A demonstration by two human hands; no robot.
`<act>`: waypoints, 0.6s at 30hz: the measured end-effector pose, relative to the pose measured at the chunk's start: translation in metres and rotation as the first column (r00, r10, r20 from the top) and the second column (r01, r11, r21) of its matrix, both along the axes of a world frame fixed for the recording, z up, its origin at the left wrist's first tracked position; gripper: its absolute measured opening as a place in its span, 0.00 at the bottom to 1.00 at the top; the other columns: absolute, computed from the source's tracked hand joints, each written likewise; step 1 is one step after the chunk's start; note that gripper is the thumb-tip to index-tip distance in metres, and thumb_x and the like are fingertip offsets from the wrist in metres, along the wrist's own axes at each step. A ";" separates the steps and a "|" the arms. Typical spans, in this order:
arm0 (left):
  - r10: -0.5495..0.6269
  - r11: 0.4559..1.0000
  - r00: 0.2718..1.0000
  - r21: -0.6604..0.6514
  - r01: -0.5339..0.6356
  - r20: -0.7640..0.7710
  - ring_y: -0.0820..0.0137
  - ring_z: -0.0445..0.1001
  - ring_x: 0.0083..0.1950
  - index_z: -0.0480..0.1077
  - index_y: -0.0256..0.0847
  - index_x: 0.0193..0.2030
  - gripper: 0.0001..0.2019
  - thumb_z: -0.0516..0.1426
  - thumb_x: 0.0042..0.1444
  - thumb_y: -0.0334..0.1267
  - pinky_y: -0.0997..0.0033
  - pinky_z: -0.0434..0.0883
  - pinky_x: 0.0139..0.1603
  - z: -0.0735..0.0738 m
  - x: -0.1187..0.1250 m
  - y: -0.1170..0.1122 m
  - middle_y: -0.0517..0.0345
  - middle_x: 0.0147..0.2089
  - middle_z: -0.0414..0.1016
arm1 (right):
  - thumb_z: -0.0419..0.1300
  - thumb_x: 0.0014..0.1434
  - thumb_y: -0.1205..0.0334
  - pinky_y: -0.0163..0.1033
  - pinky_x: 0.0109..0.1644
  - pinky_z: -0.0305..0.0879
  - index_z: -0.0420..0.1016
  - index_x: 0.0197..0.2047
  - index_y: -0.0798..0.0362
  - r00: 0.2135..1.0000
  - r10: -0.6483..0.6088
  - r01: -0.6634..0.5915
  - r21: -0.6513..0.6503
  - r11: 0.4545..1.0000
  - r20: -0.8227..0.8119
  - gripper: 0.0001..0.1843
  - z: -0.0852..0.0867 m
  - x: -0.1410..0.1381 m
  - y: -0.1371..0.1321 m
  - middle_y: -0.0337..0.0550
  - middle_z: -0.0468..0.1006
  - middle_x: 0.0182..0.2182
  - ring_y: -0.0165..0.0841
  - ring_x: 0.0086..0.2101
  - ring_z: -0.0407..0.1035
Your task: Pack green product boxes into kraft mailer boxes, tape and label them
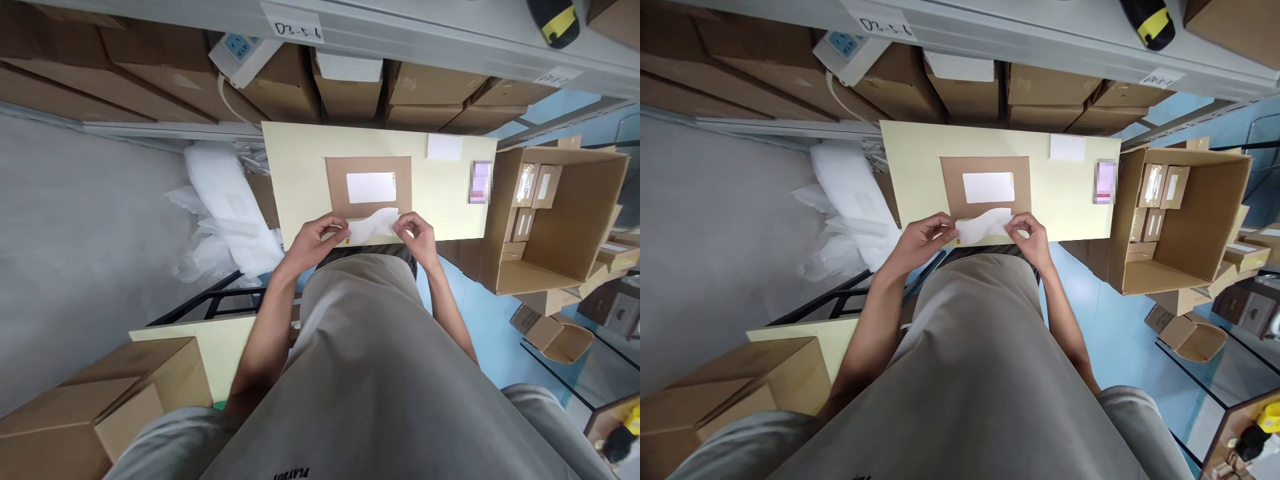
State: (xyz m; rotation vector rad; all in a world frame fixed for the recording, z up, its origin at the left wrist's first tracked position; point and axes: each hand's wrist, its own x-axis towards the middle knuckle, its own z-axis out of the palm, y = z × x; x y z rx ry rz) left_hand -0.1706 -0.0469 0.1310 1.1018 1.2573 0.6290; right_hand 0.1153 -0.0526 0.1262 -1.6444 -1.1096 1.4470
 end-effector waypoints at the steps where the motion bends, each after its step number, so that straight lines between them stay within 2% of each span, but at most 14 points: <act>1: 0.000 1.000 1.000 -0.006 0.000 0.001 0.63 0.84 0.46 0.77 0.43 0.40 0.27 0.68 0.61 0.69 0.63 0.83 0.53 0.000 0.001 0.000 0.52 0.44 0.83 | 0.79 0.58 0.37 0.47 0.58 0.80 0.78 0.41 0.44 0.999 -0.032 0.032 -0.018 0.999 -0.014 0.24 -0.002 0.002 -0.001 0.40 0.80 0.41 0.36 0.44 0.78; 6: 0.018 1.000 1.000 -0.004 -0.017 0.020 0.63 0.84 0.46 0.76 0.43 0.40 0.25 0.68 0.62 0.66 0.64 0.83 0.53 -0.001 0.002 -0.002 0.52 0.45 0.83 | 0.82 0.52 0.39 0.46 0.54 0.78 0.81 0.50 0.45 0.992 -0.112 0.105 -0.126 0.986 -0.049 0.30 -0.009 0.008 -0.003 0.40 0.84 0.45 0.33 0.39 0.78; 13: 0.013 1.000 1.000 0.000 -0.013 0.001 0.62 0.83 0.48 0.75 0.43 0.40 0.28 0.67 0.61 0.69 0.62 0.83 0.55 -0.002 0.003 -0.004 0.52 0.44 0.83 | 0.82 0.47 0.40 0.47 0.59 0.77 0.85 0.40 0.47 0.978 -0.178 0.139 -0.294 0.945 -0.109 0.25 -0.021 0.003 -0.007 0.38 0.85 0.36 0.35 0.42 0.78; 18: 0.022 1.000 0.999 -0.013 -0.022 0.025 0.60 0.83 0.48 0.76 0.45 0.38 0.27 0.69 0.60 0.69 0.59 0.83 0.56 0.001 0.005 -0.005 0.52 0.44 0.84 | 0.79 0.53 0.38 0.47 0.58 0.76 0.85 0.39 0.47 0.989 -0.137 0.117 -0.252 0.961 -0.063 0.23 -0.023 0.004 -0.009 0.40 0.87 0.39 0.36 0.44 0.77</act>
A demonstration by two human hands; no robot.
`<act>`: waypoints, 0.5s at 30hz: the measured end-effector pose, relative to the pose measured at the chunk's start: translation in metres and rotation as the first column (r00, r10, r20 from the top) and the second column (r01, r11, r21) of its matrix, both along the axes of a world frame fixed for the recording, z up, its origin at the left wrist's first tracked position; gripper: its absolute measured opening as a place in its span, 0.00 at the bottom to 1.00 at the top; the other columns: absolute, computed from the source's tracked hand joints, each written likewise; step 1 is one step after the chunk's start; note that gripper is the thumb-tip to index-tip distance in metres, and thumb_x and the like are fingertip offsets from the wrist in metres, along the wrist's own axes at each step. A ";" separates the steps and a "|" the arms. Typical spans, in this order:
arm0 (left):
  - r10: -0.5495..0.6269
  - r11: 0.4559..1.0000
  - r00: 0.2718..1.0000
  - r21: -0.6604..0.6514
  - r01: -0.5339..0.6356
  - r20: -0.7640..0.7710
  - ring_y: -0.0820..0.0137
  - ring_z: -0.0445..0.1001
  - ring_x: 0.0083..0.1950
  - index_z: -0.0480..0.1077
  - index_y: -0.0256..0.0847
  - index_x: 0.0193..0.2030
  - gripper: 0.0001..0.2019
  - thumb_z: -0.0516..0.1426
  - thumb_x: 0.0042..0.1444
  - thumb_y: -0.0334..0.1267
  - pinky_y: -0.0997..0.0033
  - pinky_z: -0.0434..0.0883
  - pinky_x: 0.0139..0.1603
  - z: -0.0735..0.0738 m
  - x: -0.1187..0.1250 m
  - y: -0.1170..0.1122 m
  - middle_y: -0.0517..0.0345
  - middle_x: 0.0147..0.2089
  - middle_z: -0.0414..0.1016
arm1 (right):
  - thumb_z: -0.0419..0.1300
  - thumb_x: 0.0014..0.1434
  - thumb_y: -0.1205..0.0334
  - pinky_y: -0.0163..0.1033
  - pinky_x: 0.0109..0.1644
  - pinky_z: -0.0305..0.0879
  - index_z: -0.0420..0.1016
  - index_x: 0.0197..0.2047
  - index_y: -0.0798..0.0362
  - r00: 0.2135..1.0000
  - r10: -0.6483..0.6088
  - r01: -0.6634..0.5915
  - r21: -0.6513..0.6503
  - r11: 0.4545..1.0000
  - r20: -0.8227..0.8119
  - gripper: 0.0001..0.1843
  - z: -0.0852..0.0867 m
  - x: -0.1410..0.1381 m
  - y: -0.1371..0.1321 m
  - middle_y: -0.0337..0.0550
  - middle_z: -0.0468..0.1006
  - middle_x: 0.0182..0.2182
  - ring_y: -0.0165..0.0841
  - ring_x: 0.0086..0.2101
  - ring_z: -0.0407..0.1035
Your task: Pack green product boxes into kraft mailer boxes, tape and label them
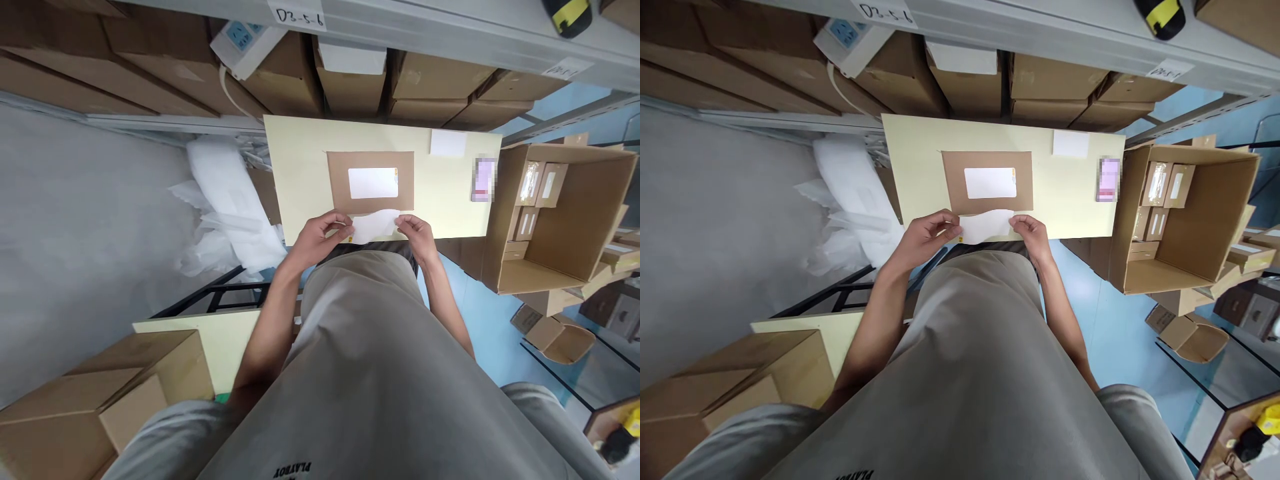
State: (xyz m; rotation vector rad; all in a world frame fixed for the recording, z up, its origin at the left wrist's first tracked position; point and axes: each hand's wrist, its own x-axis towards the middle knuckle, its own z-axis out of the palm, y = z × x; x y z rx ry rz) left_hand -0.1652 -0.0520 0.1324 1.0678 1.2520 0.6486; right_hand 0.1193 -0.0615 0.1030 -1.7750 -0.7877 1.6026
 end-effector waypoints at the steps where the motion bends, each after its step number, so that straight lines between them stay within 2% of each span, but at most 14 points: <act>1: 0.012 1.000 1.000 -0.002 -0.012 0.001 0.60 0.83 0.48 0.77 0.45 0.38 0.27 0.69 0.60 0.69 0.58 0.83 0.56 0.000 0.001 0.000 0.53 0.44 0.85 | 0.78 0.54 0.37 0.47 0.58 0.76 0.85 0.39 0.47 1.000 0.005 -0.006 0.022 1.000 0.023 0.23 0.000 0.001 0.000 0.40 0.87 0.40 0.37 0.44 0.77; 4: 0.092 0.996 0.995 -0.001 -0.093 -0.024 0.60 0.84 0.46 0.78 0.45 0.38 0.24 0.71 0.60 0.66 0.58 0.83 0.54 -0.008 0.004 0.000 0.53 0.44 0.85 | 0.78 0.57 0.35 0.48 0.58 0.77 0.84 0.40 0.47 0.996 0.016 -0.025 0.099 0.995 0.084 0.24 0.000 0.004 0.005 0.42 0.87 0.42 0.39 0.46 0.78; 7: 0.197 0.980 0.978 0.011 -0.197 -0.067 0.61 0.83 0.45 0.79 0.45 0.38 0.21 0.72 0.60 0.61 0.58 0.82 0.52 -0.026 0.011 0.008 0.53 0.43 0.86 | 0.77 0.59 0.33 0.50 0.57 0.78 0.84 0.40 0.47 0.990 0.032 -0.056 0.177 0.983 0.139 0.26 -0.004 0.008 0.019 0.44 0.87 0.42 0.41 0.46 0.79; 11: 0.288 0.958 0.951 0.018 -0.288 -0.109 0.61 0.83 0.43 0.80 0.44 0.37 0.18 0.72 0.61 0.56 0.61 0.82 0.47 -0.057 0.021 0.034 0.53 0.40 0.86 | 0.74 0.65 0.35 0.52 0.59 0.79 0.84 0.41 0.46 0.967 0.102 -0.164 0.268 0.949 0.232 0.23 -0.017 0.017 0.053 0.45 0.87 0.44 0.41 0.47 0.80; 15: 0.313 0.949 0.936 0.099 -0.301 -0.161 0.62 0.82 0.46 0.80 0.44 0.37 0.14 0.72 0.63 0.50 0.61 0.81 0.52 -0.083 0.024 0.063 0.53 0.42 0.86 | 0.73 0.69 0.38 0.53 0.60 0.78 0.84 0.42 0.47 0.939 0.169 -0.270 0.336 0.902 0.300 0.20 -0.034 0.024 0.088 0.47 0.86 0.46 0.41 0.48 0.79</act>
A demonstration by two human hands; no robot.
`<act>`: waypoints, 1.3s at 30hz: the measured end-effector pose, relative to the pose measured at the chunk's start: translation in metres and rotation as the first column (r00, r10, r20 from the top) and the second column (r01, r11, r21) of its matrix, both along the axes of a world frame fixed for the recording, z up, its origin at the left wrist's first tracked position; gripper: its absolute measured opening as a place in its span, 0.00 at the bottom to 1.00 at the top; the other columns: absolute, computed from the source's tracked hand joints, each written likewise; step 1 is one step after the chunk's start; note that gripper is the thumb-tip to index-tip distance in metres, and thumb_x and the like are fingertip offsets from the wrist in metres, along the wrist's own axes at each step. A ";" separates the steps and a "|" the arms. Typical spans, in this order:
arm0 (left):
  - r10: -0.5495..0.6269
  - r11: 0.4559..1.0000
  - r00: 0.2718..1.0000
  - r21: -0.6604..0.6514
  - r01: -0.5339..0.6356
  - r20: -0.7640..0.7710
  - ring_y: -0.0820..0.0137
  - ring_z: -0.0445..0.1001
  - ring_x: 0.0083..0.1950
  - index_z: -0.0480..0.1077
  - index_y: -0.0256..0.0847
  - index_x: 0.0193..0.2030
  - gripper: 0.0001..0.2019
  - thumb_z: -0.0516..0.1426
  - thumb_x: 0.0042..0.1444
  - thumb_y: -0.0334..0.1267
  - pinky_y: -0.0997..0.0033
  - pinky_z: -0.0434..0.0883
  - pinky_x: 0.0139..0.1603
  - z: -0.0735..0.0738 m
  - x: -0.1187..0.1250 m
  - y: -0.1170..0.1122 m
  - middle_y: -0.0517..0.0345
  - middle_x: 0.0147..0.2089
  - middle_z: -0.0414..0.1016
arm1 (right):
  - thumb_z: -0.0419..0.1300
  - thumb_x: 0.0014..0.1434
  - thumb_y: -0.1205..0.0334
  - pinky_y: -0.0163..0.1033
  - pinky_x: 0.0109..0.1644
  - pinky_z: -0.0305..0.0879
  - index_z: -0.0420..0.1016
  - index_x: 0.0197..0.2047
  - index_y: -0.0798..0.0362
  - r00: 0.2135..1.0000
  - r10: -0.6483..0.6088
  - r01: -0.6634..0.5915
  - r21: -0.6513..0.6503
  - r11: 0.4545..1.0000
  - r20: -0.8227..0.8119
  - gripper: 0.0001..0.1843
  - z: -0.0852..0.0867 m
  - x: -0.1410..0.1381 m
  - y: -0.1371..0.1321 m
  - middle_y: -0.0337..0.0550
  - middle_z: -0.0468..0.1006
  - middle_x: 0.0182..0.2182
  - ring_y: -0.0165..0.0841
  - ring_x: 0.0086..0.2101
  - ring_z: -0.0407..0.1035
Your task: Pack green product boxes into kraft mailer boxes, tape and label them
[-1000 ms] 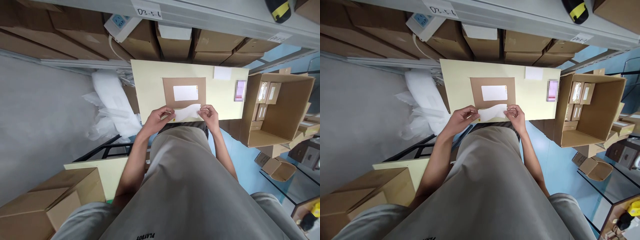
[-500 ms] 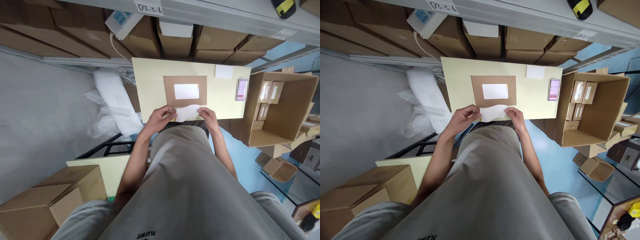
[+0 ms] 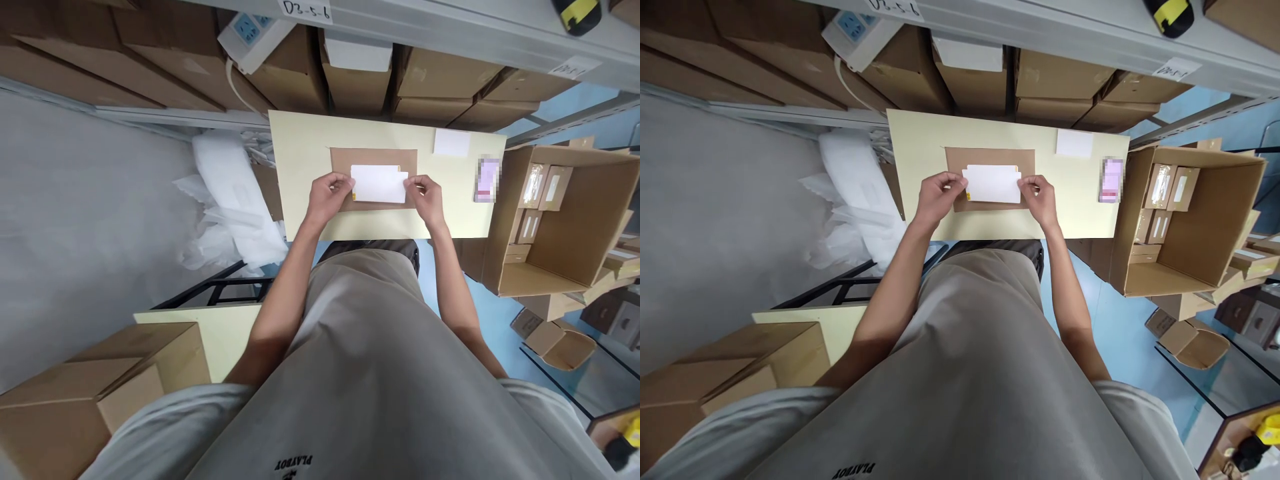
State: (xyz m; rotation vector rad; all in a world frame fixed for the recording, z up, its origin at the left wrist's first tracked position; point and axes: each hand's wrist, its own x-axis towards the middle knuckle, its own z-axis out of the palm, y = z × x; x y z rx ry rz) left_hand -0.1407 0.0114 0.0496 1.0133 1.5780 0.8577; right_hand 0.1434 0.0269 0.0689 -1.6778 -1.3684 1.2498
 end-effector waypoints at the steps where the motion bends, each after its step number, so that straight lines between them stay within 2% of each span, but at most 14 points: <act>1: 0.001 1.000 1.000 0.014 -0.001 -0.018 0.62 0.82 0.47 0.80 0.44 0.37 0.13 0.72 0.64 0.49 0.61 0.81 0.53 -0.005 0.000 0.006 0.53 0.42 0.86 | 0.72 0.70 0.38 0.53 0.59 0.78 0.84 0.42 0.47 1.000 0.017 -0.017 0.009 1.000 0.005 0.20 -0.005 0.001 0.007 0.47 0.86 0.46 0.40 0.47 0.79; 5: 0.012 0.999 0.997 0.030 -0.010 -0.074 0.63 0.80 0.43 0.79 0.44 0.37 0.11 0.71 0.64 0.46 0.61 0.80 0.51 -0.019 -0.002 0.016 0.55 0.41 0.85 | 0.72 0.70 0.39 0.52 0.57 0.78 0.83 0.42 0.47 0.997 0.073 -0.073 0.016 0.997 0.015 0.20 -0.023 0.003 0.025 0.47 0.85 0.46 0.40 0.46 0.78; 9: 0.037 0.999 0.995 0.023 -0.035 -0.091 0.64 0.77 0.40 0.79 0.45 0.36 0.11 0.71 0.65 0.46 0.62 0.79 0.47 -0.028 0.000 0.016 0.56 0.38 0.83 | 0.74 0.70 0.40 0.51 0.57 0.77 0.83 0.40 0.47 0.996 0.088 -0.089 0.023 0.996 0.031 0.20 -0.032 0.003 0.032 0.45 0.84 0.44 0.39 0.45 0.76; 17: 0.013 1.000 0.993 0.024 -0.011 -0.113 0.65 0.77 0.41 0.79 0.44 0.36 0.08 0.69 0.65 0.42 0.63 0.78 0.48 -0.030 0.004 0.015 0.56 0.40 0.84 | 0.74 0.69 0.37 0.49 0.52 0.77 0.83 0.39 0.46 0.995 0.080 -0.081 0.014 0.997 0.059 0.21 -0.035 0.005 0.036 0.44 0.83 0.42 0.38 0.41 0.73; 23: 0.043 0.999 0.996 0.027 -0.040 -0.081 0.66 0.78 0.39 0.79 0.44 0.35 0.11 0.71 0.64 0.45 0.64 0.78 0.47 -0.034 0.004 0.016 0.56 0.39 0.84 | 0.74 0.68 0.34 0.48 0.52 0.77 0.84 0.39 0.46 0.994 0.077 -0.078 0.015 0.997 0.080 0.23 -0.043 0.006 0.036 0.43 0.81 0.41 0.36 0.39 0.71; 30: 0.055 0.998 0.997 0.029 -0.053 -0.062 0.68 0.74 0.35 0.78 0.46 0.34 0.16 0.74 0.63 0.52 0.65 0.75 0.39 -0.042 0.002 0.016 0.59 0.32 0.77 | 0.73 0.70 0.35 0.49 0.55 0.76 0.84 0.40 0.47 0.993 0.080 -0.080 0.004 0.997 0.084 0.23 -0.044 0.005 0.034 0.44 0.80 0.43 0.37 0.40 0.73; 39: 0.037 0.999 0.993 0.023 -0.034 -0.115 0.67 0.71 0.35 0.80 0.47 0.35 0.12 0.71 0.62 0.50 0.63 0.73 0.42 -0.039 0.002 0.015 0.61 0.30 0.71 | 0.74 0.68 0.33 0.50 0.55 0.76 0.83 0.38 0.46 0.993 0.077 -0.076 -0.018 0.997 0.091 0.24 -0.037 0.002 0.034 0.43 0.79 0.40 0.37 0.40 0.72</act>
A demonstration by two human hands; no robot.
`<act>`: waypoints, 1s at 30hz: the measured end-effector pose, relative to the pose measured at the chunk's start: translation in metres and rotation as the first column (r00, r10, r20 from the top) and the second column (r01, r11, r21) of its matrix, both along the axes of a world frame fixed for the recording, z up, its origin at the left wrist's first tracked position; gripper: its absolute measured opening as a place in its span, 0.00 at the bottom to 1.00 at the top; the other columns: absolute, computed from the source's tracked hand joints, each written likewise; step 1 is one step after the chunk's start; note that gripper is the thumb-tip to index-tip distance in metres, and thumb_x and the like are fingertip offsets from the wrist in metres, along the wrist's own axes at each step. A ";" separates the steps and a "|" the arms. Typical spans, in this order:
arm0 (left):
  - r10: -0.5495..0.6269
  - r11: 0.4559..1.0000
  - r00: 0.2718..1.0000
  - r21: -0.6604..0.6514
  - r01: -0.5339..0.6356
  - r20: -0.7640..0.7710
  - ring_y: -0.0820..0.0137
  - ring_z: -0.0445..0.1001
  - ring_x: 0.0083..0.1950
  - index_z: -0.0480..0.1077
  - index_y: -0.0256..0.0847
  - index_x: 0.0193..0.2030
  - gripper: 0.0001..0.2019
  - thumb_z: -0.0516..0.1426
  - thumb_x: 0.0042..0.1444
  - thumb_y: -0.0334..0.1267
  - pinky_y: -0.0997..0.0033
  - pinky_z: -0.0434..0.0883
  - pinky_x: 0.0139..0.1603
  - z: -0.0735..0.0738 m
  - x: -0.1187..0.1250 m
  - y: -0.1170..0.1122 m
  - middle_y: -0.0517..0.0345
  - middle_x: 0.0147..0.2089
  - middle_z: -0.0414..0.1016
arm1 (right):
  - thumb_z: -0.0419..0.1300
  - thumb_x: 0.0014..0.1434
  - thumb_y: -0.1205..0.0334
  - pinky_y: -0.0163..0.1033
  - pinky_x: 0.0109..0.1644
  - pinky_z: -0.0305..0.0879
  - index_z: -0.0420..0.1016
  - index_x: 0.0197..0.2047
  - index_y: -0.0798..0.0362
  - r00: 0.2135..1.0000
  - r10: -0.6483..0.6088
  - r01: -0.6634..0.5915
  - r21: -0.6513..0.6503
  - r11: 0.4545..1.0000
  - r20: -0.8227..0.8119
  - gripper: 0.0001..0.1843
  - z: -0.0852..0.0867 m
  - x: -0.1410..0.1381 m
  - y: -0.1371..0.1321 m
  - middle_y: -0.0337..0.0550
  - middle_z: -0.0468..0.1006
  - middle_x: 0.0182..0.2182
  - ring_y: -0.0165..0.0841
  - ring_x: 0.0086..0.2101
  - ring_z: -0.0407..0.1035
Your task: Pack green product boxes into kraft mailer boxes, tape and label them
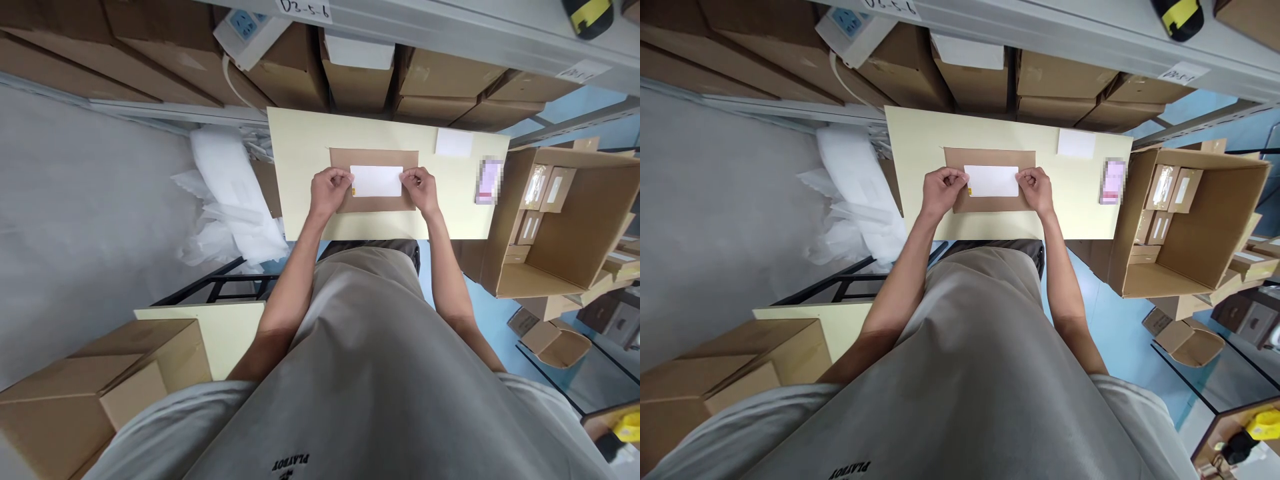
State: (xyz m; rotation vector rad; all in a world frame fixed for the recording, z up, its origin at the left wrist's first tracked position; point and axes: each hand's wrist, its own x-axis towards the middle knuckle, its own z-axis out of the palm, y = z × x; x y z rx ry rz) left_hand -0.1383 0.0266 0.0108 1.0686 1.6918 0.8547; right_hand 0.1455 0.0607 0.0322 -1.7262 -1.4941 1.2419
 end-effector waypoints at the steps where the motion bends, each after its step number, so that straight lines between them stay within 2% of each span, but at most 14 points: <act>1: 0.000 1.000 1.000 -0.001 0.000 -0.004 0.67 0.71 0.35 0.80 0.47 0.35 0.12 0.71 0.62 0.50 0.63 0.73 0.42 0.000 0.000 0.000 0.61 0.31 0.72 | 0.73 0.68 0.32 0.50 0.55 0.76 0.83 0.38 0.46 1.000 0.003 -0.003 0.001 1.000 0.001 0.25 0.000 0.000 0.000 0.43 0.78 0.40 0.37 0.40 0.72; 8: -0.006 1.000 1.000 0.011 0.006 -0.015 0.67 0.71 0.35 0.80 0.47 0.34 0.08 0.69 0.62 0.45 0.62 0.73 0.43 0.002 0.001 -0.002 0.59 0.33 0.75 | 0.71 0.69 0.29 0.49 0.54 0.76 0.83 0.39 0.46 1.000 0.003 -0.003 0.015 1.000 0.022 0.27 -0.003 -0.001 -0.003 0.43 0.77 0.41 0.36 0.40 0.71; 15: 0.013 0.999 1.000 0.038 -0.013 -0.010 0.63 0.74 0.40 0.78 0.49 0.33 0.12 0.72 0.64 0.49 0.59 0.77 0.48 0.005 0.003 -0.005 0.58 0.33 0.73 | 0.69 0.70 0.29 0.48 0.54 0.75 0.83 0.40 0.46 0.999 -0.014 0.012 0.042 0.999 0.045 0.27 -0.004 -0.005 -0.007 0.42 0.76 0.41 0.37 0.41 0.71; 23: 0.012 0.998 0.999 0.061 -0.010 -0.038 0.59 0.76 0.44 0.77 0.50 0.32 0.14 0.72 0.65 0.51 0.57 0.75 0.50 0.010 0.006 -0.007 0.56 0.33 0.73 | 0.67 0.72 0.29 0.48 0.55 0.76 0.82 0.41 0.45 0.998 -0.030 0.025 0.083 0.996 0.064 0.27 -0.012 -0.006 -0.010 0.43 0.76 0.42 0.37 0.42 0.72; 30: -0.001 0.997 0.997 0.080 0.007 -0.080 0.58 0.76 0.44 0.77 0.50 0.33 0.14 0.71 0.65 0.52 0.54 0.75 0.55 0.011 0.006 -0.007 0.56 0.32 0.73 | 0.70 0.72 0.34 0.48 0.57 0.76 0.83 0.41 0.46 0.998 -0.040 0.036 0.078 0.996 0.057 0.23 -0.013 -0.006 -0.010 0.43 0.76 0.43 0.37 0.43 0.73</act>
